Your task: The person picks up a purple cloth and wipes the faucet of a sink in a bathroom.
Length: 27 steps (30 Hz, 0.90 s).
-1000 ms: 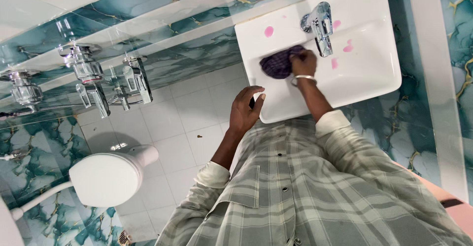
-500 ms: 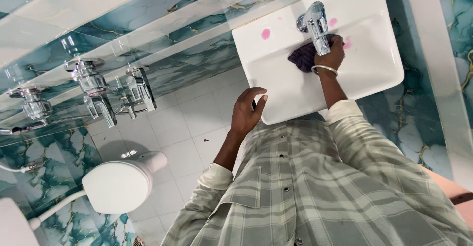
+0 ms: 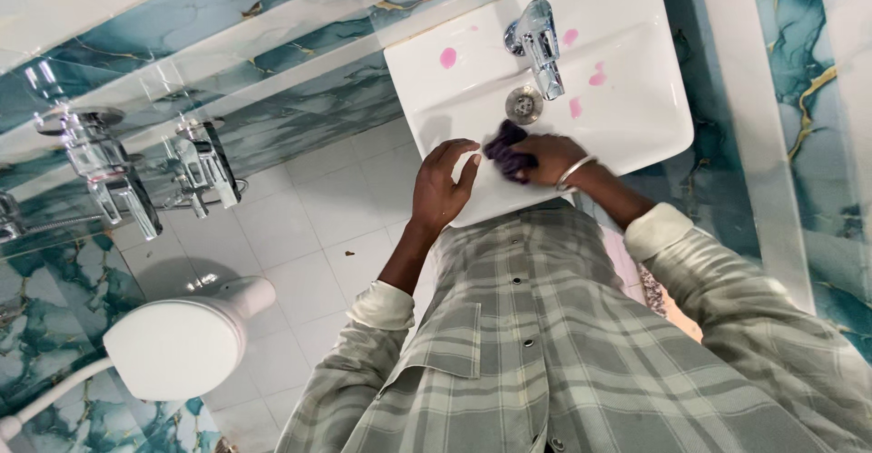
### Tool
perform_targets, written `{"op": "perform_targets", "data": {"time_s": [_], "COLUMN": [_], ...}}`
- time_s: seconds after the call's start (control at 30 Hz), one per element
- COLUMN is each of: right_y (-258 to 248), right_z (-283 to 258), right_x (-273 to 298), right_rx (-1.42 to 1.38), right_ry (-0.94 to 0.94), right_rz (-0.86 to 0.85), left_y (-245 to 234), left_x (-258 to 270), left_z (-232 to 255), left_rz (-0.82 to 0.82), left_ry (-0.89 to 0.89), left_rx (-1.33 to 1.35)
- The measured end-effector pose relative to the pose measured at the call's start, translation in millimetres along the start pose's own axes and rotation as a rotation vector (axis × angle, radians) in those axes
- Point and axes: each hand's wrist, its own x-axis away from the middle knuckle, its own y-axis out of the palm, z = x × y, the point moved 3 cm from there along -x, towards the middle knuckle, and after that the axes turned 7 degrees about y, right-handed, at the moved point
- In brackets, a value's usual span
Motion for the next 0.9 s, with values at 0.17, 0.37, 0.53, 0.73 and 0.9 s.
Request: {"op": "perform_targets", "data": {"time_s": [0.17,0.37,0.53,0.73,0.9], "right_y": [-71,-23,15,-84,-53], "right_z": [77,57,6,85,73], "right_x": [5,-38,-46,-22,15], "right_rx": [0.471,0.17,0.088,0.426,0.268], "right_ry": [0.136,0.269,-0.338,0.117,0.4], "right_rz": [0.453,0.215,0.252,0.528,-0.024], "left_y": [44,112,134,152,153], "left_x": [3,16,11,4,14], "left_z": [2,15,19,20,19], "left_rz": [-0.136,-0.097,0.22,0.195,0.19], "left_ry": [-0.127,0.018,-0.244,-0.289,-0.332], "left_rx": [-0.025,-0.149,-0.115,-0.04,-0.019]}}
